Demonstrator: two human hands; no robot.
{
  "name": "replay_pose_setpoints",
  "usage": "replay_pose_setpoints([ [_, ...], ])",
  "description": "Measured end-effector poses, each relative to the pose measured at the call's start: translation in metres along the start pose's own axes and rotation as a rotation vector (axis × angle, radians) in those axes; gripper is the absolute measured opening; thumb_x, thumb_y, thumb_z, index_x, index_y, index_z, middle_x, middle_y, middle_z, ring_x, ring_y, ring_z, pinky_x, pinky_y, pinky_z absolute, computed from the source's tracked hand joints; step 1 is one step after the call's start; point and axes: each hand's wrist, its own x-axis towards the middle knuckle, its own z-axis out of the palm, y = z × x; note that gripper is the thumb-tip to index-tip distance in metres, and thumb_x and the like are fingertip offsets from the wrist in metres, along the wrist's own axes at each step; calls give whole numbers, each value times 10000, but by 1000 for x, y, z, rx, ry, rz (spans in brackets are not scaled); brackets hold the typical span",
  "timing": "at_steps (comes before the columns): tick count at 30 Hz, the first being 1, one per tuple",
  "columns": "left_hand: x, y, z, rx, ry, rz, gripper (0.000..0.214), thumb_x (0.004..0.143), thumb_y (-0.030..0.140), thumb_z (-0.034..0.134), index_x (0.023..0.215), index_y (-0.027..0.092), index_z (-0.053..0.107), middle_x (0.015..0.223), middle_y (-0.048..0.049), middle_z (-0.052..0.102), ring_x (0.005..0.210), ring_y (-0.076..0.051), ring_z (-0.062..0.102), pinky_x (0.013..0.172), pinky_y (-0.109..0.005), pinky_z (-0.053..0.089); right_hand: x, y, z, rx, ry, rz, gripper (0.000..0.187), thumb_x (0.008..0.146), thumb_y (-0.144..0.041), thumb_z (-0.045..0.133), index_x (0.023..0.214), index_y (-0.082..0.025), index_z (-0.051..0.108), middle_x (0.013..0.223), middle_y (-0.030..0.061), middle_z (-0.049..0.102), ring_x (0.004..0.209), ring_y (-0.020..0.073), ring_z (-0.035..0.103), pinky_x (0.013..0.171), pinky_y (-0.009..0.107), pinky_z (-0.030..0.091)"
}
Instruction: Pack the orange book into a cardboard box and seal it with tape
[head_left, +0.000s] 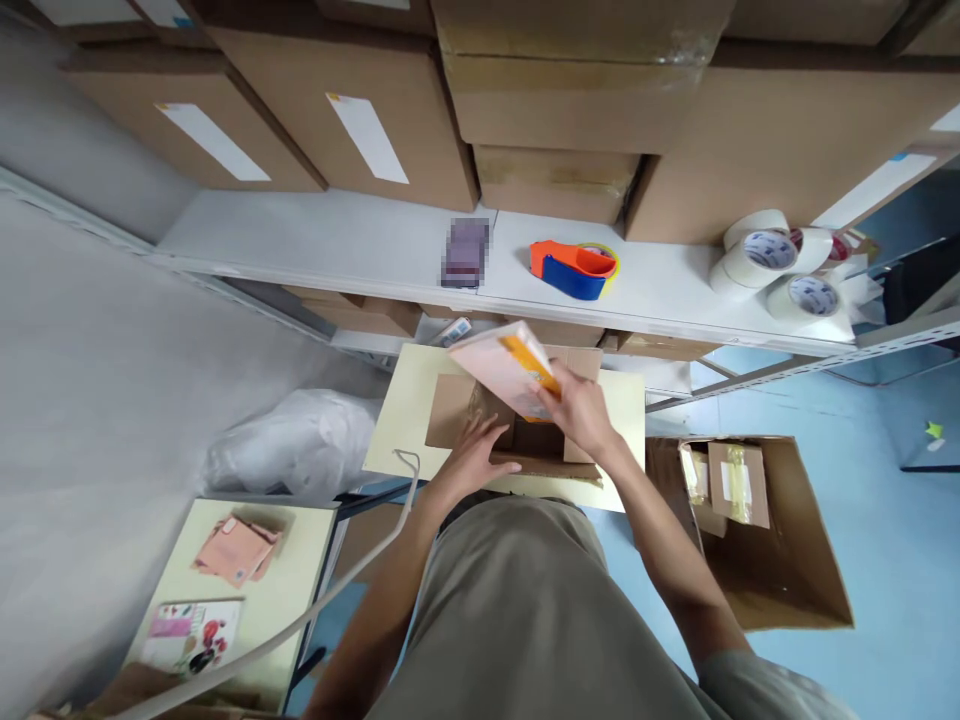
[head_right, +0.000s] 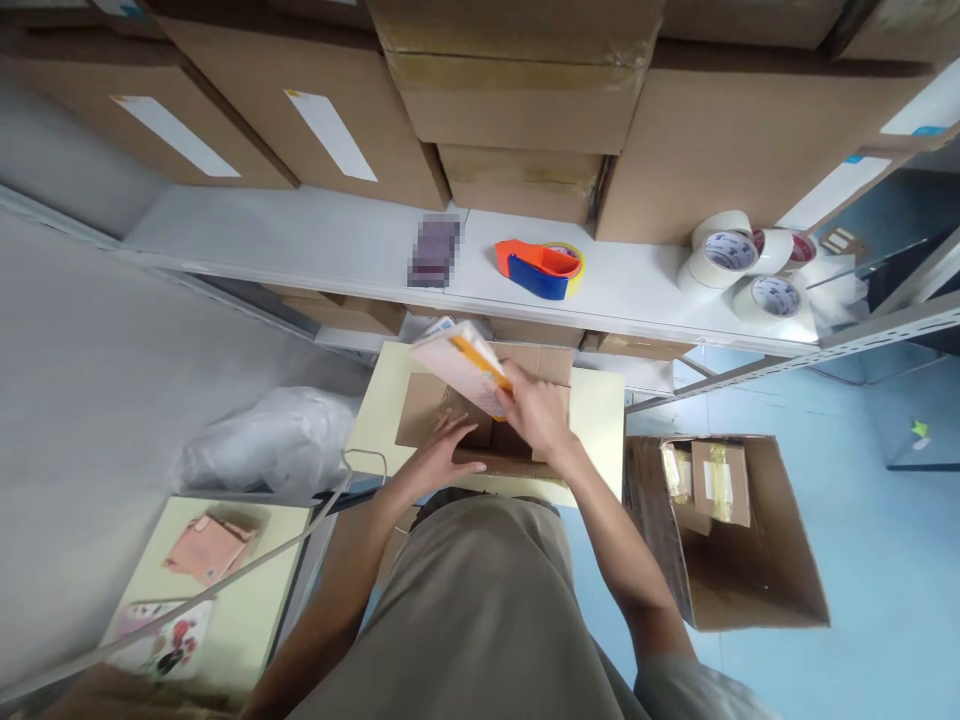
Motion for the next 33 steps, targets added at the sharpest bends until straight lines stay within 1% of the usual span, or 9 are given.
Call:
replay_pose_setpoints([
  [3, -7, -8, 8, 69, 9, 15, 834, 819, 592, 869, 1522, 213, 631, 1691, -190, 497, 1665, -457, 269, 1346, -672, 205, 4, -18, 19, -168, -202, -39, 305, 1149, -391, 445, 1348, -241, 622, 1204, 105, 812, 1053, 295, 784, 825, 303, 518],
  [6, -12, -19, 14, 88, 13, 0, 857, 799, 586, 885, 1520, 200, 629, 1678, -202, 509, 1667, -459, 261, 1349, -677, 190, 1, -25, 24, -280, -310, -54, 300, 1153, -338, 416, 1379, -262, 599, 1302, 103, 787, 1072, 277, 782, 803, 299, 509],
  [9, -13, -33, 17, 67, 15, 10, 840, 806, 572, 881, 1506, 177, 637, 1666, -223, 517, 1668, -458, 260, 1352, -671, 187, -8, -25, 13, -364, -348, -42, 292, 1145, -320, 438, 1389, -269, 590, 1339, 107, 771, 1071, 275, 785, 785, 300, 508],
  [15, -11, -56, 17, -22, 36, 81, 776, 837, 541, 858, 1486, 174, 646, 1652, -214, 532, 1671, -418, 274, 1355, -610, 251, -22, -20, -30, -555, -393, 12, 288, 1132, -311, 497, 1404, -284, 590, 1236, 109, 806, 1064, 284, 796, 768, 295, 511],
  [18, -11, -62, 14, -39, 20, 106, 735, 851, 522, 848, 1470, 175, 658, 1646, -207, 541, 1669, -410, 282, 1350, -604, 268, -22, -15, -33, -669, -457, 33, 315, 1137, -299, 484, 1437, -273, 577, 1228, 133, 811, 1063, 305, 802, 775, 314, 526],
  [23, -10, -67, 12, -47, -44, 106, 735, 856, 507, 841, 1485, 177, 652, 1698, -205, 483, 1682, -408, 253, 1347, -608, 268, -11, -6, -4, -719, -557, 28, 334, 1138, -254, 452, 1437, -247, 601, 1284, 172, 793, 1075, 316, 805, 820, 348, 558],
  [27, -9, -72, 14, -52, -58, 120, 763, 863, 514, 824, 1521, 189, 617, 1727, -199, 445, 1684, -400, 253, 1345, -598, 277, 2, -11, 19, -721, -563, -35, 363, 1130, -200, 420, 1430, -219, 623, 1266, 189, 794, 1096, 311, 799, 857, 359, 570],
  [30, -9, -76, 15, -53, -45, 140, 805, 864, 498, 824, 1563, 194, 566, 1729, -197, 442, 1679, -386, 274, 1346, -585, 289, 13, -15, 33, -667, -574, -57, 384, 1129, -214, 442, 1480, -223, 600, 1277, 178, 795, 1129, 300, 792, 895, 353, 574],
  [33, -9, -79, 15, -66, -6, 154, 839, 844, 467, 850, 1580, 212, 539, 1714, -181, 468, 1668, -376, 308, 1349, -573, 302, 21, -11, 50, -594, -606, -50, 388, 1129, -257, 474, 1499, -249, 591, 1333, 152, 783, 1172, 297, 782, 930, 354, 579],
])
